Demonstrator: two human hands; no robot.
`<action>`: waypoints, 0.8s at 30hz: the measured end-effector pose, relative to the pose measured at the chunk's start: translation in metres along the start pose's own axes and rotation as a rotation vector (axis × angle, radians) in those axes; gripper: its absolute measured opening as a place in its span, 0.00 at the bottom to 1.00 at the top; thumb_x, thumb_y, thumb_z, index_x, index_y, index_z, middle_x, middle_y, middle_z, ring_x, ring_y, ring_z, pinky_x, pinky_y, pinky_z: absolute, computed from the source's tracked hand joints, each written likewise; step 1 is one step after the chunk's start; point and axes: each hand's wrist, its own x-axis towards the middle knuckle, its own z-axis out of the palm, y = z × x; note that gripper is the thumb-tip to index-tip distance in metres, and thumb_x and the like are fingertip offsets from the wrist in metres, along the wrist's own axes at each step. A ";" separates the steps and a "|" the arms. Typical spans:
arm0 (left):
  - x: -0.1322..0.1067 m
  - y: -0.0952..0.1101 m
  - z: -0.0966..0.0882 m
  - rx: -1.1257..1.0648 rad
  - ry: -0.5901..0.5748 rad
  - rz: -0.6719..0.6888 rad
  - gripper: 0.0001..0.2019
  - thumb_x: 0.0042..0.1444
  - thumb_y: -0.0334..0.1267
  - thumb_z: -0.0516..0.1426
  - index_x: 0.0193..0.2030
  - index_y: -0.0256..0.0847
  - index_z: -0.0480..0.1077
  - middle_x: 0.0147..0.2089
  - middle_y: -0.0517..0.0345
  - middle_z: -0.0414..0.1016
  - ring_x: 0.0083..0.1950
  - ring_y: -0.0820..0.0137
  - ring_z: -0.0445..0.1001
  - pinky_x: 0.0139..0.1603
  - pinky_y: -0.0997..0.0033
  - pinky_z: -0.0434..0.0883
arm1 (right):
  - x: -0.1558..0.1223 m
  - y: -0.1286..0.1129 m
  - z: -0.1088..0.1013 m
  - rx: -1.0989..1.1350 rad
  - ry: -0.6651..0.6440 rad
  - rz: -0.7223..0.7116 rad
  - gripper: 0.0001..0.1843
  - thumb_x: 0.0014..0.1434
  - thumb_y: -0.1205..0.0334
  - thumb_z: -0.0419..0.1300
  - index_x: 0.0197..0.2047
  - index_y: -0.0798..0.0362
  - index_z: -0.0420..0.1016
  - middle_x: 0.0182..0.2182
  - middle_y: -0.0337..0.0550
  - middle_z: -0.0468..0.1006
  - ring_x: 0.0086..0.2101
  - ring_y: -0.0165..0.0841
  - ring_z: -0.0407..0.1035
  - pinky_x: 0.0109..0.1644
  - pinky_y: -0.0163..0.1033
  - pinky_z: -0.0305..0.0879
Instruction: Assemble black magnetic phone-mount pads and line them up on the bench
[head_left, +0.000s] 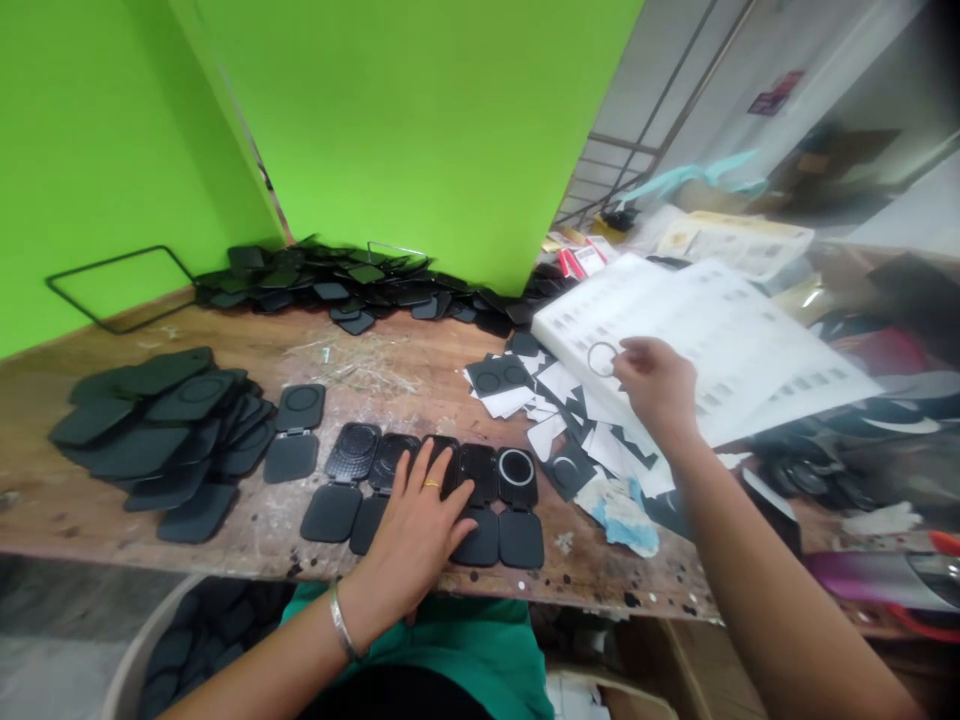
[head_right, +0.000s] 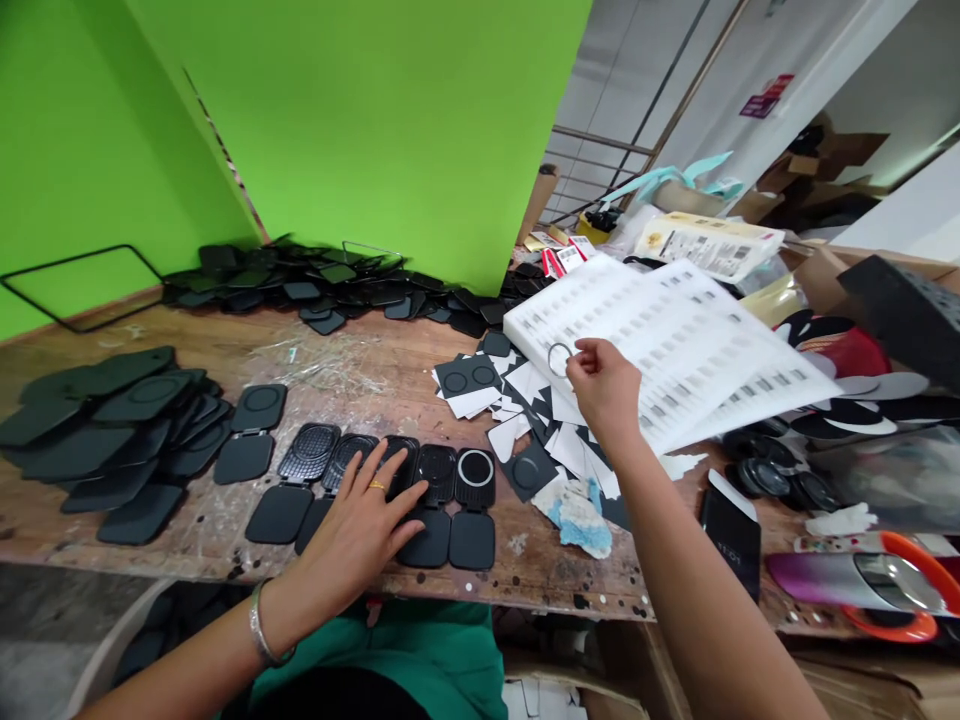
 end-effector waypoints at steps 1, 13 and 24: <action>-0.002 0.000 0.000 -0.008 0.001 -0.003 0.18 0.60 0.46 0.60 0.55 0.46 0.74 0.67 0.38 0.63 0.72 0.43 0.54 0.67 0.35 0.56 | -0.010 -0.006 0.002 0.102 -0.067 0.011 0.11 0.52 0.63 0.60 0.39 0.56 0.77 0.25 0.40 0.77 0.25 0.34 0.71 0.32 0.39 0.69; -0.004 -0.001 -0.001 -0.040 -0.049 -0.018 0.17 0.61 0.47 0.59 0.55 0.47 0.75 0.66 0.40 0.63 0.72 0.42 0.51 0.68 0.35 0.55 | -0.143 -0.023 0.071 -0.009 -0.241 -0.889 0.11 0.66 0.71 0.52 0.43 0.56 0.77 0.40 0.53 0.80 0.41 0.38 0.74 0.45 0.41 0.73; 0.000 -0.003 -0.003 -0.023 -0.094 0.006 0.17 0.60 0.47 0.60 0.54 0.46 0.75 0.65 0.41 0.65 0.72 0.43 0.53 0.67 0.34 0.55 | -0.155 -0.026 0.070 -0.239 -0.475 -0.921 0.13 0.65 0.73 0.52 0.41 0.59 0.78 0.41 0.57 0.78 0.41 0.43 0.70 0.44 0.47 0.71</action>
